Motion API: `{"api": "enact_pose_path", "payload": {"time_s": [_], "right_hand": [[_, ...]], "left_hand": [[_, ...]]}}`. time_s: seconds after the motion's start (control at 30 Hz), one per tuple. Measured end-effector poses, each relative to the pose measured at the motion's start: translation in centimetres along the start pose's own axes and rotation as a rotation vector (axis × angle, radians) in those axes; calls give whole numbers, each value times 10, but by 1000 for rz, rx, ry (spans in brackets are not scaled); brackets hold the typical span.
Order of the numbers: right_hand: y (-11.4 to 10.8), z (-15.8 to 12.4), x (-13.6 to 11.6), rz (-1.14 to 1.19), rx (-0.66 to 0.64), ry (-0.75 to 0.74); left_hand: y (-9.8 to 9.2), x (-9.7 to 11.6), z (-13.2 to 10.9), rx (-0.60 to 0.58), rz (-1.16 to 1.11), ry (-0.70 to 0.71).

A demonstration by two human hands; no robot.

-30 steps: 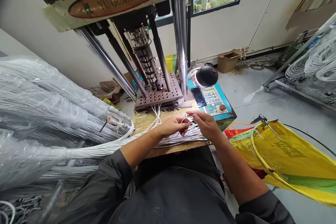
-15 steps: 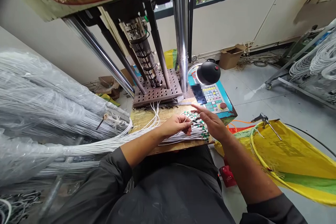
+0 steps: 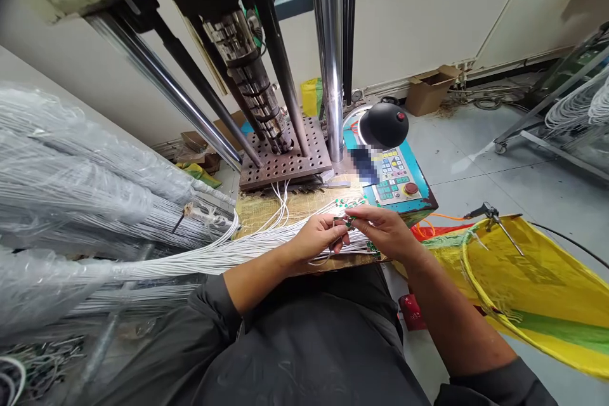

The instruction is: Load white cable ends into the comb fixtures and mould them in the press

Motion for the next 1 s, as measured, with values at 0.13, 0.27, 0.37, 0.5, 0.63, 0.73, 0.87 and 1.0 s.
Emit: {"api": "enact_pose_path", "payload": {"time_s": [0.13,0.27,0.37,0.5,0.63,0.73,0.87,1.0], "right_hand": [[2,5,2,-20,32,-21],[2,6,1,16,29,-70],[5,6,-4,44,-37,-86],[7,8,-4,22,-130,-46],[7,10,-4,11,-136,-29],[9,9,-10,-18,-133,-39],[11,7,-17,-138,-171,12],[12,7,-15,-212,-297,92]], "left_hand": [[-8,-9,-4,104,-46,5],[-13,-13,-7,177,-83,25],[-13,-10,-8,193,-113,35],[-15,-4,-9,224,-129,59],[-16,-3,-13,240,-65,50],[-15,-3,-16,247,-5,65],[-15,-2,-20,263,66,114],[-14,4,-23,256,184,197]]}}
Point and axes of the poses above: each hand's wrist, its own z-axis towards the middle knuckle, its own y-axis out of the palm, x = y × z, the point moved 8 cm from there along z, towards the middle knuckle, and after that the axes turned 11 degrees about y, right-handed, at the moved point
